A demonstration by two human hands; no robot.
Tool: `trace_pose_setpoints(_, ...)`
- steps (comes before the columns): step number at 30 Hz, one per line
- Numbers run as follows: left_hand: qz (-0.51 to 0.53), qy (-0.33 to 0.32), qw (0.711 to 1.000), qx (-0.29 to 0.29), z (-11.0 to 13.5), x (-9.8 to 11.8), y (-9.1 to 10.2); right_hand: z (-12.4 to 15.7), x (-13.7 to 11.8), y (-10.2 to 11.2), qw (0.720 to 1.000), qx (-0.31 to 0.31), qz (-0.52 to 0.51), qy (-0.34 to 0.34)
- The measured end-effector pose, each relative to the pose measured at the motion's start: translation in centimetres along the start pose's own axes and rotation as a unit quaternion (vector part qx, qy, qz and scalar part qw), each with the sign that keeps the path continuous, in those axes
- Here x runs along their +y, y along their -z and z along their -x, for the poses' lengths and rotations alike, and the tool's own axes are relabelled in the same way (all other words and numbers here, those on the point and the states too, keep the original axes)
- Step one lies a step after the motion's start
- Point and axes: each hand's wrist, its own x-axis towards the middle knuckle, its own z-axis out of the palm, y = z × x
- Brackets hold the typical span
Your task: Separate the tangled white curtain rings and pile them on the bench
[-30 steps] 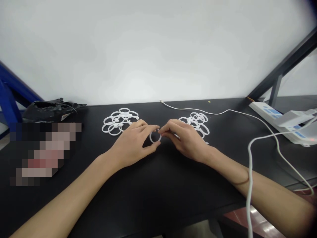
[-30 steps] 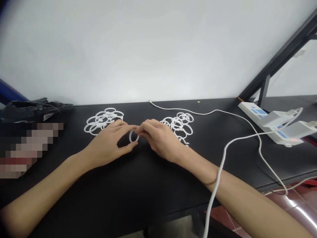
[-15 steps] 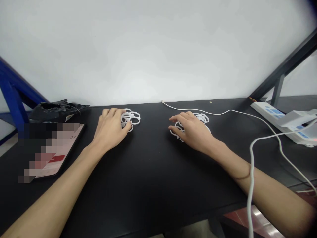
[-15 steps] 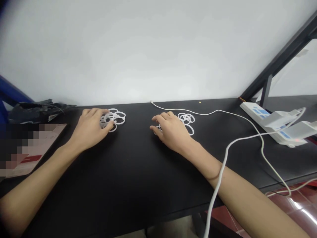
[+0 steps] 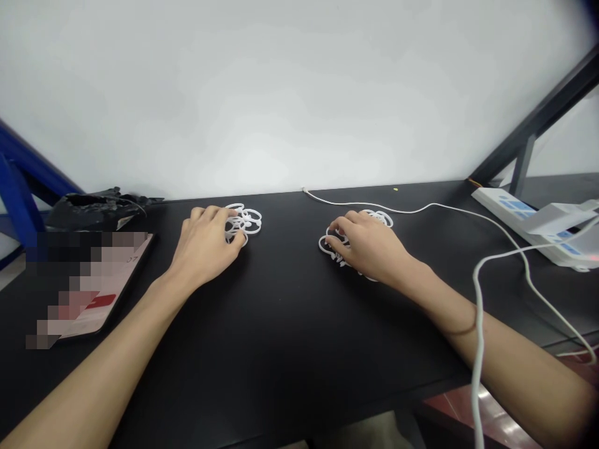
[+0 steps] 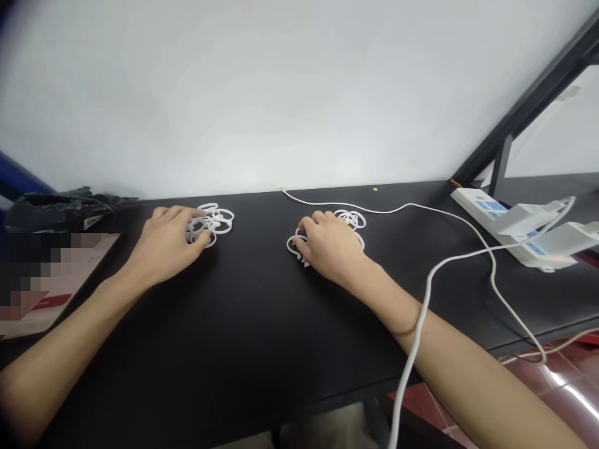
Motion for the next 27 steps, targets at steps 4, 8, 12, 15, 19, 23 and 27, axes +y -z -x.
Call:
trace_pose_setpoints(4, -0.025, 0.007, 1.0, -0.016, 0.03, 0.43, 0.18, 0.0, -0.18, 0.13, 1.0, -0.013, 0.004, 0.002)
trace_pose_setpoints(8, -0.037, 0.008, 0.999, -0.027, 0.08, 0.62, 0.19, -0.1, -0.3, 0.29, 1.0, -0.026, 0.007, 0.003)
trace_pose_setpoints(12, -0.034, 0.005, 0.999, -0.028, 0.12, 0.6, 0.14, -0.13, -0.16, 0.25, 0.999, -0.039, 0.005, 0.014)
trace_pose_setpoints(15, -0.029, 0.003, 0.999, -0.025, 0.11, 0.59, 0.17, -0.04, -0.12, 0.26, 0.999, -0.035, 0.009, 0.012)
trace_pose_setpoints(19, -0.028, -0.001, 0.999, -0.022, 0.11, 0.6, 0.19, 0.11, -0.38, 0.55, 1.0, -0.019, 0.019, 0.011)
trace_pose_setpoints(23, -0.029, -0.002, 0.999, -0.025, 0.13, 0.66, 0.17, 0.12, -0.51, 0.76, 0.998, -0.038, -0.013, 0.054)
trace_pose_setpoints(27, -0.027, -0.004, 0.999, -0.03, 0.17, 0.79, 0.23, 0.04, -0.23, 0.62, 0.996, -0.05, -0.029, 0.061)
